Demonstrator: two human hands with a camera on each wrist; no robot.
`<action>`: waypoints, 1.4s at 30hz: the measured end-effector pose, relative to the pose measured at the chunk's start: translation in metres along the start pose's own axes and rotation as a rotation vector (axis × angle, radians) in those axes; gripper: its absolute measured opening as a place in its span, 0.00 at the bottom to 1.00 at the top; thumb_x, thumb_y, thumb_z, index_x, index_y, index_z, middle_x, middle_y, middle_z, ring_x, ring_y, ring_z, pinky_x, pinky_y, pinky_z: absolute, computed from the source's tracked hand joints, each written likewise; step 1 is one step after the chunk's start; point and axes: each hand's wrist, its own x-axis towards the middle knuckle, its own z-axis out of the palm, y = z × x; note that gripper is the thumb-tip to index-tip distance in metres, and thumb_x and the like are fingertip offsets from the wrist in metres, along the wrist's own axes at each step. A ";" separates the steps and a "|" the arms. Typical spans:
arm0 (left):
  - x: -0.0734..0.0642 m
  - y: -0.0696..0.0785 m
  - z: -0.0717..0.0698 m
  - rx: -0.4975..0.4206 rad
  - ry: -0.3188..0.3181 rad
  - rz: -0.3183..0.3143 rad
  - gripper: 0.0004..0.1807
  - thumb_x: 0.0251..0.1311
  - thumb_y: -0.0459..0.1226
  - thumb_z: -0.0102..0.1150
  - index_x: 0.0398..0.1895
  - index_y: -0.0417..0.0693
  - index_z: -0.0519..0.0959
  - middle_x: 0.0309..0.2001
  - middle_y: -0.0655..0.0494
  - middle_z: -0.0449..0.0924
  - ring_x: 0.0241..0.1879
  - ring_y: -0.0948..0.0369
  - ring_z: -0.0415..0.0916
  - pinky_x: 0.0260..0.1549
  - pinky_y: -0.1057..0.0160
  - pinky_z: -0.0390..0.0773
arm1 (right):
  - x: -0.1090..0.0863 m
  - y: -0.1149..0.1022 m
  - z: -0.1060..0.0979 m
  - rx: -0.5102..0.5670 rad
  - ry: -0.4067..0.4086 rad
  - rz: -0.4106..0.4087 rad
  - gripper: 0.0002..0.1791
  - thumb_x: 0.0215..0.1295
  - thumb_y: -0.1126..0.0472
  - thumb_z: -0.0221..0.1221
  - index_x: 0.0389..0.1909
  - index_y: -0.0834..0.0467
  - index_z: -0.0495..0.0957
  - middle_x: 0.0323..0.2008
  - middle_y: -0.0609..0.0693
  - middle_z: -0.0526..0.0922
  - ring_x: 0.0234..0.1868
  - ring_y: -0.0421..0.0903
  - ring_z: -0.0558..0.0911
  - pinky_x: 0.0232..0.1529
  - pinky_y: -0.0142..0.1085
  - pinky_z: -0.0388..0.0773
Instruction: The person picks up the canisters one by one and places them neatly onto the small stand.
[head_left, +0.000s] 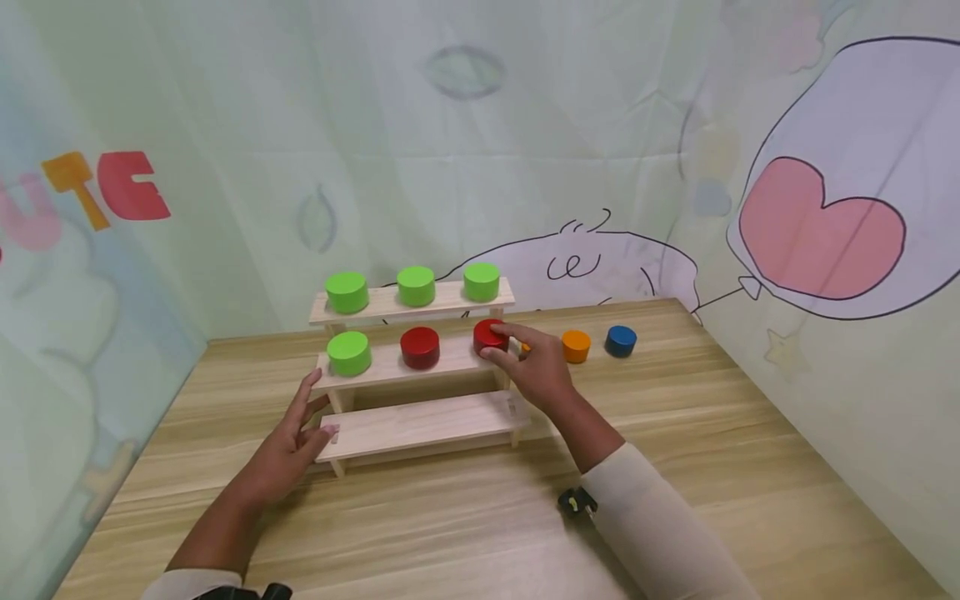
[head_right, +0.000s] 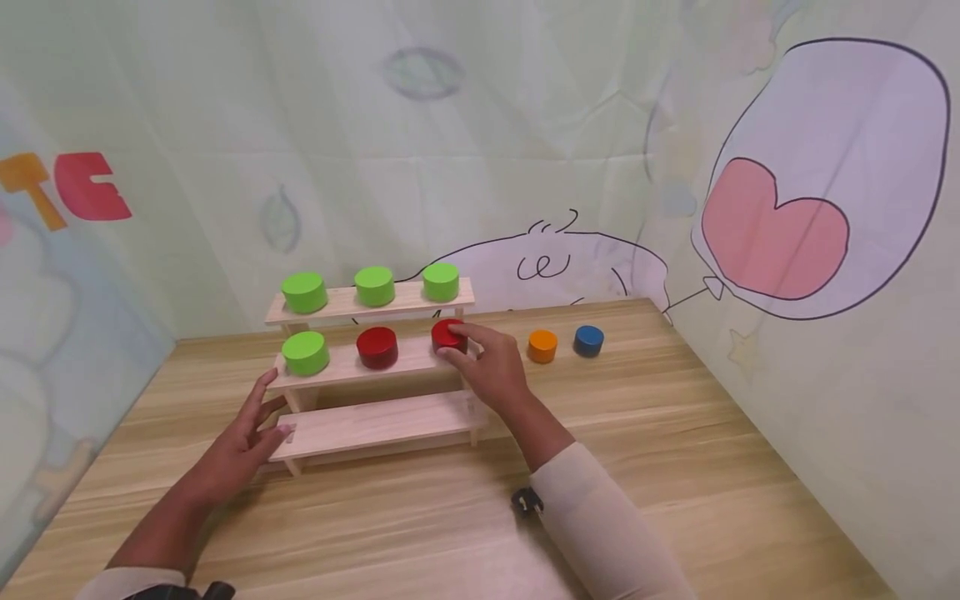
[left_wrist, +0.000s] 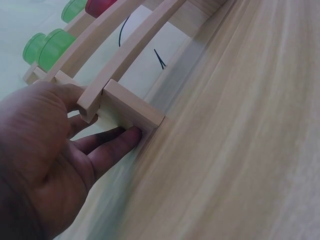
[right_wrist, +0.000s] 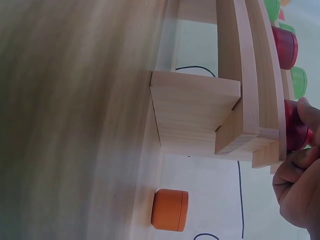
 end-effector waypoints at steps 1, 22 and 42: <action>0.000 0.000 0.000 0.004 0.002 0.003 0.50 0.86 0.39 0.52 0.91 0.70 0.29 0.84 0.22 0.51 0.74 0.25 0.71 0.58 0.62 0.82 | 0.000 0.000 0.000 -0.001 -0.002 -0.001 0.26 0.67 0.53 0.76 0.65 0.49 0.88 0.65 0.52 0.89 0.52 0.51 0.85 0.40 0.32 0.75; 0.002 -0.002 -0.001 -0.004 0.001 0.008 0.50 0.86 0.39 0.52 0.91 0.72 0.28 0.84 0.22 0.52 0.74 0.23 0.69 0.58 0.67 0.81 | 0.003 0.001 -0.002 0.008 -0.017 -0.008 0.26 0.67 0.53 0.76 0.66 0.49 0.87 0.59 0.54 0.91 0.25 0.44 0.66 0.25 0.30 0.61; 0.002 -0.002 0.000 0.001 0.000 0.020 0.50 0.86 0.38 0.52 0.91 0.70 0.27 0.83 0.21 0.52 0.72 0.24 0.72 0.55 0.65 0.83 | 0.002 -0.006 -0.013 0.036 -0.027 0.021 0.34 0.60 0.57 0.80 0.69 0.53 0.84 0.68 0.51 0.86 0.71 0.55 0.85 0.70 0.50 0.81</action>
